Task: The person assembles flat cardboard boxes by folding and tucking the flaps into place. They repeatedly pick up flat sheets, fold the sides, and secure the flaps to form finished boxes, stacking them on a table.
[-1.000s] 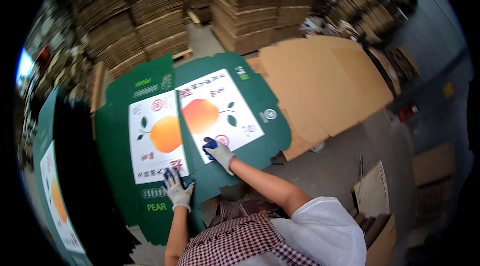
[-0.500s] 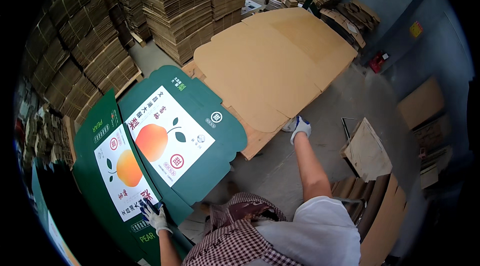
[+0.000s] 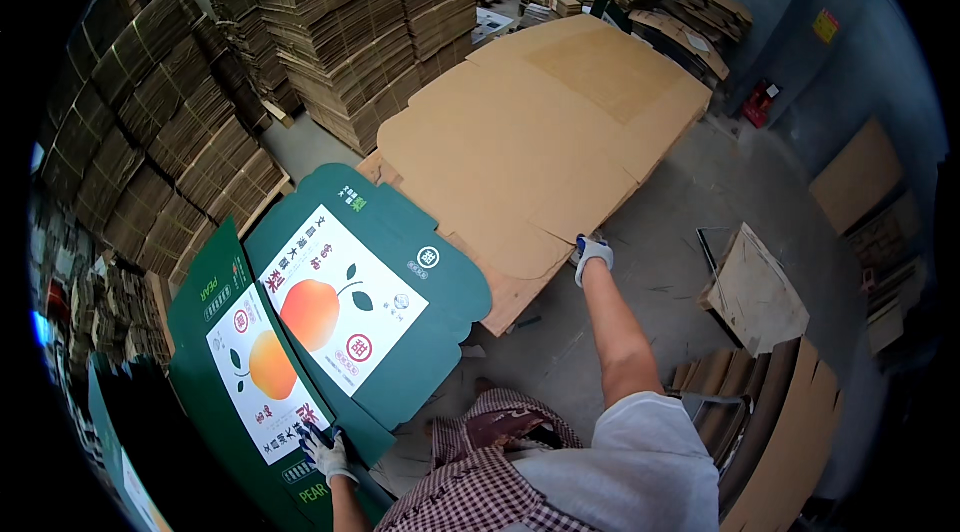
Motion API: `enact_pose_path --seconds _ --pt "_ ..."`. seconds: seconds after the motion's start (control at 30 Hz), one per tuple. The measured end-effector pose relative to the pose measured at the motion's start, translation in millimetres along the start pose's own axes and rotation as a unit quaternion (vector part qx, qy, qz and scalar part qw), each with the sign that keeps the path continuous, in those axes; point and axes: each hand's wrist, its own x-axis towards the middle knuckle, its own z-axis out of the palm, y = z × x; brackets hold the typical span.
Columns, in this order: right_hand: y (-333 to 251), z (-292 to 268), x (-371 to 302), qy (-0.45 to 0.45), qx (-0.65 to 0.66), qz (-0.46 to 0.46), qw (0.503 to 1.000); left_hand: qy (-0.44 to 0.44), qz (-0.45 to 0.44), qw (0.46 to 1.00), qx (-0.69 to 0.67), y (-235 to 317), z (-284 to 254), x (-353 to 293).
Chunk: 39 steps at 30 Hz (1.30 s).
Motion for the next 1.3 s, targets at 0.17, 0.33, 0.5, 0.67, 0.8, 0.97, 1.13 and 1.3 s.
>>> enact_pose_path --seconds 0.17,0.33,0.5,0.67,0.8,0.97,1.13,1.3 --pt "20 -10 55 -0.008 -0.011 -0.054 0.998 -0.018 0.008 1.0 -0.005 10 6 2" --pt "36 -4 9 -0.032 0.144 -0.046 0.988 -0.01 -0.025 1.0 -0.003 -9 -4 -3" --pt "12 -44 46 0.094 0.036 -0.131 0.986 -0.037 0.015 0.999 -0.013 11 12 6" --pt "-25 -3 -69 0.09 -0.239 -0.048 0.966 -0.02 -0.017 1.0 0.011 -4 -3 -3" --pt "-33 -7 -67 0.107 -0.265 -0.072 0.956 -0.021 -0.005 1.0 0.005 0 2 -1" --pt "-2 0 -23 0.189 -0.155 -0.151 0.958 -0.016 0.006 1.0 0.008 7 9 0" --pt "-14 -5 -57 0.206 -0.269 -0.252 0.906 -0.019 -0.005 1.0 0.02 1 8 1" --pt "-66 -18 -134 0.089 -0.435 -0.464 0.767 -0.012 -0.002 1.0 0.023 -6 13 2"
